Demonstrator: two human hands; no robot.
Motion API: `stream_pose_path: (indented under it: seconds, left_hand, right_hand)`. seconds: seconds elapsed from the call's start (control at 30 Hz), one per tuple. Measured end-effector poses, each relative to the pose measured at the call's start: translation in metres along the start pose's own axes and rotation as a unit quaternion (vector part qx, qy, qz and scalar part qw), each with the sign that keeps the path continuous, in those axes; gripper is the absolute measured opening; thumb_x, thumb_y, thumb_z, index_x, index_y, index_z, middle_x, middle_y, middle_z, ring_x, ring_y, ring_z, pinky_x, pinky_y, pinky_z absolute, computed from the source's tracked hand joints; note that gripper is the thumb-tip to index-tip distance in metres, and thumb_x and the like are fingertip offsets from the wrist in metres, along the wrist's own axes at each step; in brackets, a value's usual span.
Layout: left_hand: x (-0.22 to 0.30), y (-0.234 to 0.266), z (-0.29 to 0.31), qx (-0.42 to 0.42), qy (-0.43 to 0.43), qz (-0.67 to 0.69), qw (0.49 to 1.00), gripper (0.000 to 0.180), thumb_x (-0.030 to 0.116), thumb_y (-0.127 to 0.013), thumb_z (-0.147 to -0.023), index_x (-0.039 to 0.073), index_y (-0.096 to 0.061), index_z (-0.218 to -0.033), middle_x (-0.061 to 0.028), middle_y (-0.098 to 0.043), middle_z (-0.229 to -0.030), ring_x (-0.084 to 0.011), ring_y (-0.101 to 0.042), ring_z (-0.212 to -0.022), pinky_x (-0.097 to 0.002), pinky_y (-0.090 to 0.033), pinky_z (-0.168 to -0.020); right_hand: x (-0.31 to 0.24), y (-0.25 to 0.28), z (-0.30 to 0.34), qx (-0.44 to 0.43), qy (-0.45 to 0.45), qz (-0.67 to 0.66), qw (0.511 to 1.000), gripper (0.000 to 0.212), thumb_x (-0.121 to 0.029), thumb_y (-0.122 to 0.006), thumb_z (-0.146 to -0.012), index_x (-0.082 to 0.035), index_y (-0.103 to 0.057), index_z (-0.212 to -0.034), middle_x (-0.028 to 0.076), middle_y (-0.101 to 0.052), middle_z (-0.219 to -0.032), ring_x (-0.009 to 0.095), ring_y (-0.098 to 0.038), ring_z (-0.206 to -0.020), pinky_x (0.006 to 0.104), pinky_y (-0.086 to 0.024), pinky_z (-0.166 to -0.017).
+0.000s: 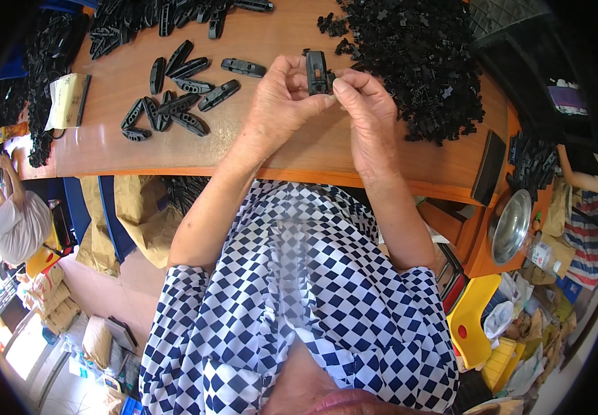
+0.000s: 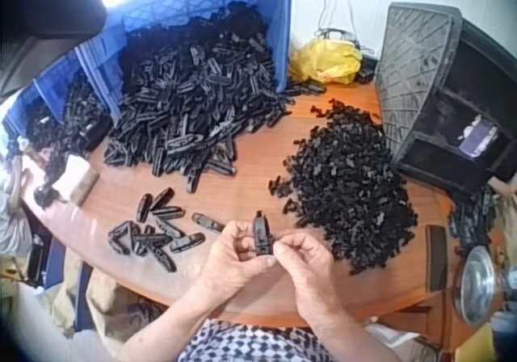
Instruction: The person assembles plastic clips by repeatedly taking small plastic pieces and inserting them into larger plastic parts by hand, placing the assembled components on the table.
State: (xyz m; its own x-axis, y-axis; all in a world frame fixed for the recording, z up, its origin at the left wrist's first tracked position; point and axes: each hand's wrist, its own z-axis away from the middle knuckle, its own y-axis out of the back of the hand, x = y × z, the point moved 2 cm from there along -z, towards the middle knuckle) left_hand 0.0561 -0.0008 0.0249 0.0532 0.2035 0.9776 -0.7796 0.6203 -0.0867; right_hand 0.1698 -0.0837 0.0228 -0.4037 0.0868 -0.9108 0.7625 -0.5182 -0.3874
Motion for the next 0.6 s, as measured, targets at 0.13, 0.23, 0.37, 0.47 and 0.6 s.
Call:
stream_pose_path:
  seconds: [0.13,0.23,0.37,0.47,0.6]
  left_hand:
    - [-0.004,-0.003,0.000,0.042,-0.056,-0.051,0.996,0.049,0.004,-0.075,-0.075,-0.001,-0.050,-0.116,-0.0049,-0.065,-0.084,-0.0097,-0.063,-0.078,-0.0225,-0.053,-0.069]
    - [-0.007,-0.003,0.003,0.042,-0.065,-0.067,0.995,0.050,0.005,-0.073,-0.076,-0.002,-0.048,-0.118,-0.0060,-0.066,-0.087,-0.0112,-0.064,-0.079,-0.0241,-0.053,-0.069]
    - [-0.002,-0.003,0.011,0.031,-0.062,-0.100,0.993,0.053,0.006,-0.073,-0.077,-0.002,-0.045,-0.122,-0.0091,-0.065,-0.093,-0.0144,-0.065,-0.083,-0.0265,-0.054,-0.072]
    - [-0.004,-0.002,0.019,-0.012,-0.039,-0.094,0.995,0.052,0.003,-0.068,-0.084,-0.001,-0.039,-0.127,-0.0138,-0.061,-0.113,-0.0186,-0.062,-0.100,-0.0293,-0.053,-0.084]
    - [-0.020,0.007,0.034,-0.033,-0.050,-0.005,0.998,0.050,-0.001,-0.063,-0.087,0.001,-0.037,-0.129,-0.0131,-0.060,-0.114,-0.0183,-0.061,-0.104,-0.0293,-0.051,-0.087]
  right_hand:
    - [0.009,-0.007,0.001,0.020,-0.006,-0.045,0.999,0.011,-0.008,-0.068,-0.085,-0.001,-0.063,-0.091,0.004,-0.057,-0.104,0.010,-0.054,-0.094,0.0238,-0.045,-0.084]
    - [0.011,-0.011,0.003,0.038,-0.011,-0.053,0.998,0.009,-0.007,-0.068,-0.085,-0.001,-0.063,-0.089,0.006,-0.057,-0.106,0.011,-0.055,-0.093,0.0244,-0.045,-0.084]
    - [0.018,-0.011,0.005,0.049,0.000,-0.035,0.998,0.009,-0.006,-0.068,-0.085,-0.001,-0.063,-0.089,0.007,-0.057,-0.107,0.011,-0.055,-0.093,0.0242,-0.046,-0.083]
    - [0.020,-0.008,0.008,0.030,-0.025,-0.026,0.999,0.009,-0.005,-0.067,-0.085,-0.001,-0.062,-0.091,0.008,-0.059,-0.107,0.012,-0.056,-0.094,0.0244,-0.047,-0.083]
    - [0.019,-0.011,0.016,-0.039,-0.034,0.019,0.998,0.019,-0.003,-0.064,-0.087,0.002,-0.057,-0.104,0.009,-0.061,-0.105,0.013,-0.058,-0.098,0.0265,-0.048,-0.087]
